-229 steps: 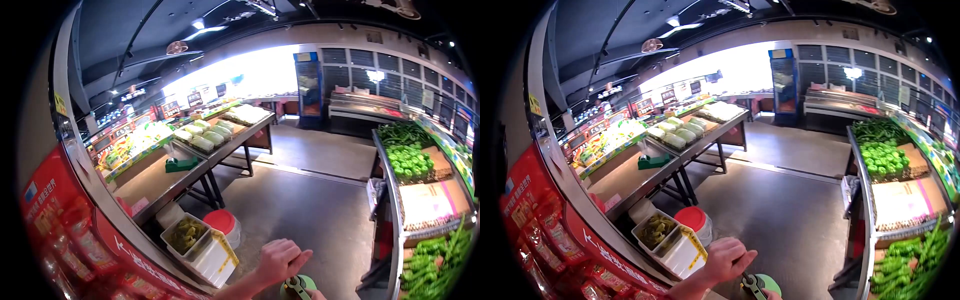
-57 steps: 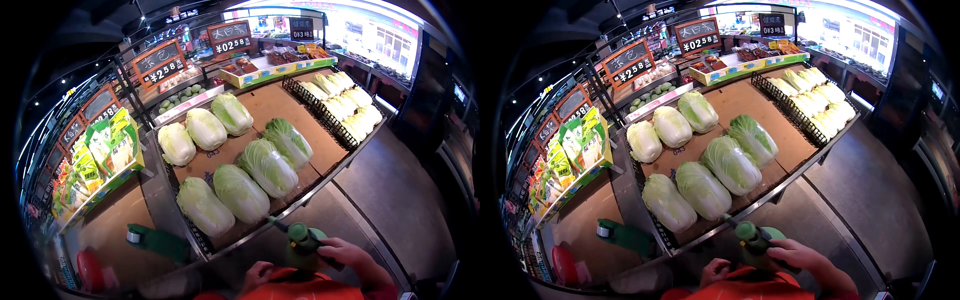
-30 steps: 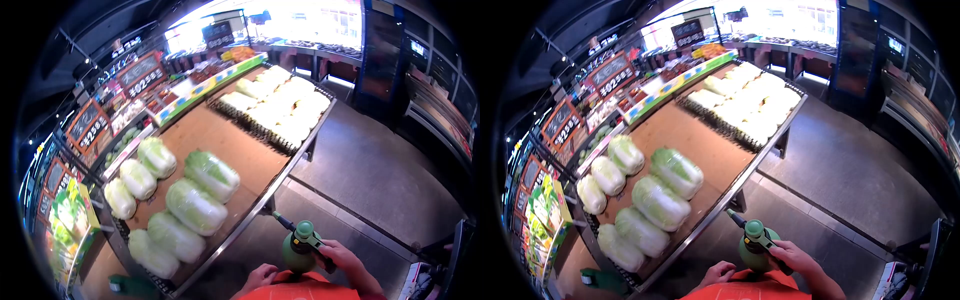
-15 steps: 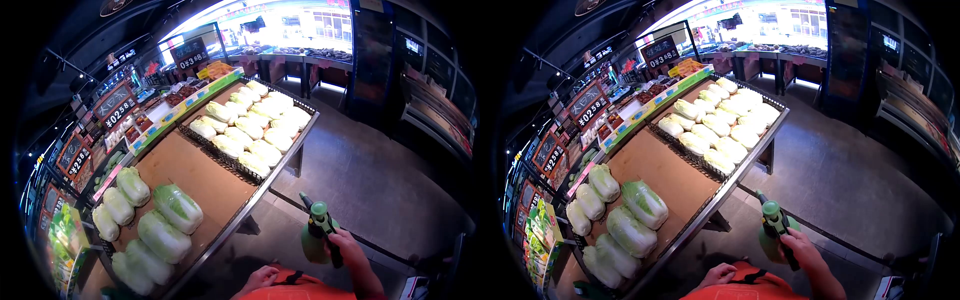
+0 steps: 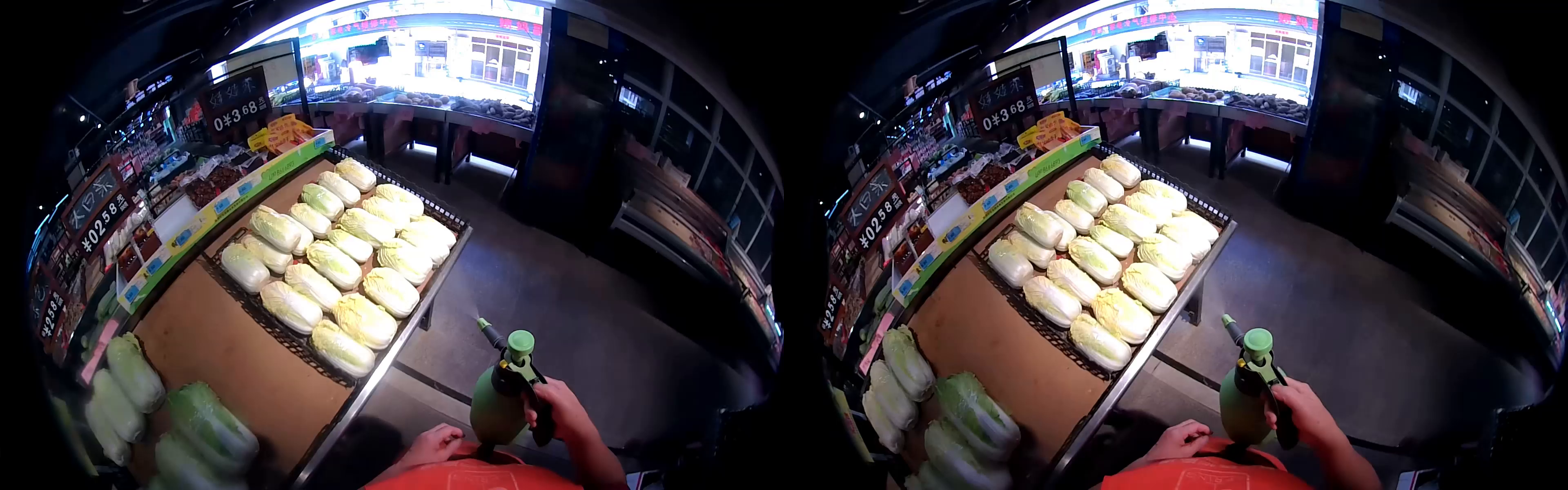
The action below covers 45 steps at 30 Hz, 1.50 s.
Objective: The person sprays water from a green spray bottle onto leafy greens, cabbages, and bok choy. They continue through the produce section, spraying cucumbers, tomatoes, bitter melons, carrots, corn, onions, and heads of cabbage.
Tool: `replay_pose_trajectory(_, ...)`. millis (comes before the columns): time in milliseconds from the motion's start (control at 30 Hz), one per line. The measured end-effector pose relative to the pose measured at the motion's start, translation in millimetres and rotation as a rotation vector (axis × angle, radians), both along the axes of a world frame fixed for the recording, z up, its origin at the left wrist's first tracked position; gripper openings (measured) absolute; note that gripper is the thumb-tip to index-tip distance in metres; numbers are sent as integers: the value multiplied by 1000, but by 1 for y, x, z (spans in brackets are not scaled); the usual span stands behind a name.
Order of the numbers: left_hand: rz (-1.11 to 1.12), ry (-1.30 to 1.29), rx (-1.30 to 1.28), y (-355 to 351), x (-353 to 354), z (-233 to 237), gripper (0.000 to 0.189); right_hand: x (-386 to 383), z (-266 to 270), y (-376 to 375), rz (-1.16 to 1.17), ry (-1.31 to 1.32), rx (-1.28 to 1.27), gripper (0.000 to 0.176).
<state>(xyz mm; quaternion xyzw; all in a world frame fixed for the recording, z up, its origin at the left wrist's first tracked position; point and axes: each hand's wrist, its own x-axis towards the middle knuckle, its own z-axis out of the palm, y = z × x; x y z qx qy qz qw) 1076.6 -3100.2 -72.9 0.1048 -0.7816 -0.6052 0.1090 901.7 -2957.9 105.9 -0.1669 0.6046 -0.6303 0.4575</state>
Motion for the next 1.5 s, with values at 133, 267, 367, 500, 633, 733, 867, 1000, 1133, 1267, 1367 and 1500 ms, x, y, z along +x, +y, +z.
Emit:
replay_pose_trajectory(133,5,-51,19,-36,-36,14,17,-45,4,-37,59,93,56,19)
replay_pose_trajectory(267,22,-116,17,-56,-52,-6,20,-72,24,-59,317,165,92,19)
replay_pose_trajectory(367,37,-152,8,-67,-65,-15,25,-101,25,-81,626,209,91,22)
replay_pose_trajectory(500,138,-129,27,-76,-81,3,28,-128,17,-125,907,181,31,24)
replay_pose_trajectory(633,251,-179,60,-78,-94,-23,30,-161,-1,-162,1055,101,-29,26)
replay_pose_trajectory(733,322,-80,38,-74,-112,-46,21,-199,-6,-179,1093,66,-74,28)
replay_pose_trajectory(867,492,-201,62,-57,-173,-24,13,-266,-7,-188,996,36,-139,23)
replay_pose_trajectory(1000,649,-240,86,-44,-261,-7,17,-342,-1,-185,806,-50,-141,20)
replay_pose_trajectory(1133,680,-268,108,-46,-342,-7,19,-418,-3,-181,769,-22,-183,20)
replay_pose_trajectory(1267,689,-230,58,-50,-400,-3,20,-477,-11,-184,814,-10,-156,20)
replay_pose_trajectory(1367,713,-168,-9,-60,-438,7,20,-517,-15,-194,886,-23,-99,20)
replay_pose_trajectory(1500,686,-264,56,-85,-479,2,14,-560,-8,-221,987,27,-39,20)
